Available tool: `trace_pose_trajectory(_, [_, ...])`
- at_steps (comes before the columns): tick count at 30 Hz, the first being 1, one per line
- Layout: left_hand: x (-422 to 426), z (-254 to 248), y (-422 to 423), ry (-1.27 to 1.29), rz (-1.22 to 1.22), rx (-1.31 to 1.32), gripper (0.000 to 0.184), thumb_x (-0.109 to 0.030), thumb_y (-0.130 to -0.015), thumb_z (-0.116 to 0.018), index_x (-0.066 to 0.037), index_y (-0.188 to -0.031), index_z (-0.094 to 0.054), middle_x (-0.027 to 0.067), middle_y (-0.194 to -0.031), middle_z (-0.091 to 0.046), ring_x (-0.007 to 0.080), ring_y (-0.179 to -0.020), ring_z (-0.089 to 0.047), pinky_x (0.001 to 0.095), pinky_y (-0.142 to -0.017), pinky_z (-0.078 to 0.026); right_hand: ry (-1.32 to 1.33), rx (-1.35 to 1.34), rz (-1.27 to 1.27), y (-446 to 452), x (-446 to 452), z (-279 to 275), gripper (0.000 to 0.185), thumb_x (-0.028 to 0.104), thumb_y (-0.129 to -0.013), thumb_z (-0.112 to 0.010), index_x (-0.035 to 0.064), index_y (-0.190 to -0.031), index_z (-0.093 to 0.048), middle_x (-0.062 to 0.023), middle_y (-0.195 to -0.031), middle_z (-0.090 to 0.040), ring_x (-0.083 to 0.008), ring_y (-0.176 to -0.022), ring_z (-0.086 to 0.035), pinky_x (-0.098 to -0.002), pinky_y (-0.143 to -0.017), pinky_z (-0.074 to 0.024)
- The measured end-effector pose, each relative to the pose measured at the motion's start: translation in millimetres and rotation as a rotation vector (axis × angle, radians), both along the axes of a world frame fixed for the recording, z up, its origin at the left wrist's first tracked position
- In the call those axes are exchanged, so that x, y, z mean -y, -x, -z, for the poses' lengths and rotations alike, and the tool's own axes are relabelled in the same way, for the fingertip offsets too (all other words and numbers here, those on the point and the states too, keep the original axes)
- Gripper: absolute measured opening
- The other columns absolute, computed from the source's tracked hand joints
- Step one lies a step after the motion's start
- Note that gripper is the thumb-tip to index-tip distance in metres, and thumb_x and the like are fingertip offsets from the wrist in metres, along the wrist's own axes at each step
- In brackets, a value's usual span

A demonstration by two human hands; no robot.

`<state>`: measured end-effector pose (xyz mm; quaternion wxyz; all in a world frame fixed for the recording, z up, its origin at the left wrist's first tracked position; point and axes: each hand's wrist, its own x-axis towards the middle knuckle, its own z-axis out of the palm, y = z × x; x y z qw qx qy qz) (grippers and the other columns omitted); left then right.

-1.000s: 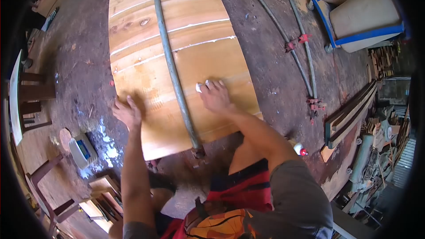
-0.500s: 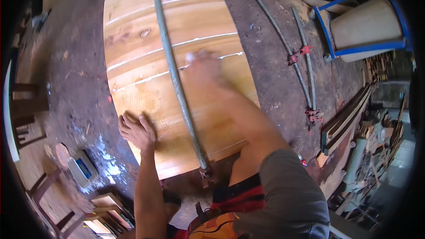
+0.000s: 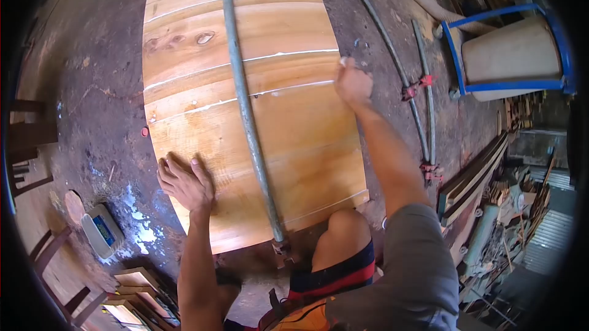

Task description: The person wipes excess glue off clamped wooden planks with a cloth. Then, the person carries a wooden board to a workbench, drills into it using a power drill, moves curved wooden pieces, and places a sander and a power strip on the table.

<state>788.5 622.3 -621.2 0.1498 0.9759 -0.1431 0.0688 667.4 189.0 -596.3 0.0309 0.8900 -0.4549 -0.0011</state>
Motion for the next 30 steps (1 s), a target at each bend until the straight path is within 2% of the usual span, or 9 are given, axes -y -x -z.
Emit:
trace_pose_trajectory(5, [-3.7,0.9,0.3,-0.016,0.015,0.009,0.073,-0.052,-0.100,-0.042,0.002,-0.148,-0.034,0.0292,-0.149,-0.031,0.0456,-0.138,-0.026,0.0587,-0.113,-0.020,-0.021,0.264,-0.261,-47.7,-96.1,32.9,0.021,0.024,-0.095,-0.055,0.0065,-0.097,-0.066,-0.0133,-0.084,-0.068,-0.0306,-0.079,-0.068,-0.0493,-0.075,-0.0516])
trace_pose_trajectory(7, [-3.8,6.3,-3.1,-0.005,0.005,-0.012,0.073,-0.052,-0.100,-0.042,0.003,-0.148,-0.033,0.0291,-0.149,-0.030,0.0458,-0.138,-0.025,0.0591,-0.114,-0.020,0.003,0.262,-0.599,-51.6,-106.1,16.2,0.020,0.024,-0.094,-0.057,0.0072,-0.097,-0.067,-0.0126,-0.083,-0.067,-0.0308,-0.075,-0.068,-0.0491,-0.075,-0.0502])
trace_pose_trajectory(9, [-8.0,6.5,-1.9,0.012,0.029,-0.002,0.073,-0.051,-0.100,-0.042,0.003,-0.148,-0.032,0.0289,-0.150,-0.029,0.0461,-0.138,-0.025,0.0590,-0.114,-0.019,-0.002,0.213,-0.459,-5.0,-34.8,33.2,0.021,0.026,-0.094,-0.056,0.0095,-0.100,-0.067,-0.0122,-0.089,-0.068,-0.0292,-0.080,-0.069,-0.0506,-0.075,-0.0474])
trace_pose_trajectory(11, [-5.9,0.9,-2.1,0.011,0.008,-0.025,0.074,-0.051,-0.100,-0.043,0.003,-0.149,-0.031,0.0293,-0.151,-0.029,0.0465,-0.138,-0.025,0.0591,-0.114,-0.020,0.008,-0.304,-0.222,27.9,12.9,-18.8,0.027,0.027,-0.097,-0.048,0.0138,-0.101,-0.071,-0.0155,-0.099,-0.070,-0.0277,-0.095,-0.068,-0.0462,-0.079,-0.0491])
trace_pose_trajectory(14, [-1.8,-2.2,-3.8,0.015,-0.015,-0.032,0.073,-0.050,-0.100,-0.043,0.003,-0.148,-0.032,0.0296,-0.150,-0.030,0.0467,-0.138,-0.025,0.0593,-0.114,-0.020,0.143,-0.196,-0.183,61.8,49.8,-29.0,0.025,0.025,-0.093,-0.053,0.0161,-0.106,-0.072,-0.0127,-0.103,-0.071,-0.0282,-0.099,-0.067,-0.0475,-0.082,-0.0497])
trace_pose_trajectory(16, [-4.1,-2.9,-1.3,0.010,0.006,-0.005,0.071,-0.050,-0.100,-0.044,0.003,-0.146,-0.035,0.0300,-0.150,-0.031,0.0473,-0.137,-0.026,0.0595,-0.114,-0.020,0.055,0.056,-0.495,33.5,0.9,-64.8,0.027,0.021,-0.089,-0.058,0.0171,-0.111,-0.072,-0.0095,-0.111,-0.071,-0.0297,-0.101,-0.066,-0.0479,-0.092,-0.0482])
trace_pose_trajectory(20, [-5.0,1.7,-1.4,0.027,0.016,0.014,0.069,-0.049,-0.100,-0.044,0.002,-0.146,-0.037,0.0299,-0.149,-0.032,0.0477,-0.136,-0.028,0.0591,-0.113,-0.021,0.055,0.127,-0.939,-15.6,-49.9,8.1,0.032,0.017,-0.083,-0.067,0.0166,-0.115,-0.071,-0.0102,-0.108,-0.068,-0.0320,-0.111,-0.058,-0.0423,-0.096,-0.0468])
trace_pose_trajectory(24, [-1.5,-0.8,-3.6,0.011,0.005,0.004,0.070,-0.050,-0.100,-0.044,0.001,-0.146,-0.037,0.0301,-0.148,-0.033,0.0469,-0.137,-0.027,0.0593,-0.113,-0.021,-0.204,-0.074,-0.468,29.4,1.0,-20.9,0.033,0.015,-0.091,-0.056,0.0291,-0.117,-0.072,-0.0054,-0.114,-0.067,-0.0259,-0.112,-0.058,-0.0438,-0.105,-0.0420])
trace_pose_trajectory(30, [-0.9,-5.1,-1.7,-0.057,-0.018,0.009,0.070,-0.050,-0.099,-0.044,0.001,-0.146,-0.036,0.0303,-0.148,-0.032,0.0467,-0.138,-0.027,0.0574,-0.114,-0.020,-0.001,-0.097,-0.555,37.6,18.0,-19.6,0.027,0.008,-0.080,-0.060,0.0101,-0.105,-0.070,-0.0130,-0.105,-0.068,-0.0291,-0.103,-0.060,-0.0404,-0.098,-0.0419])
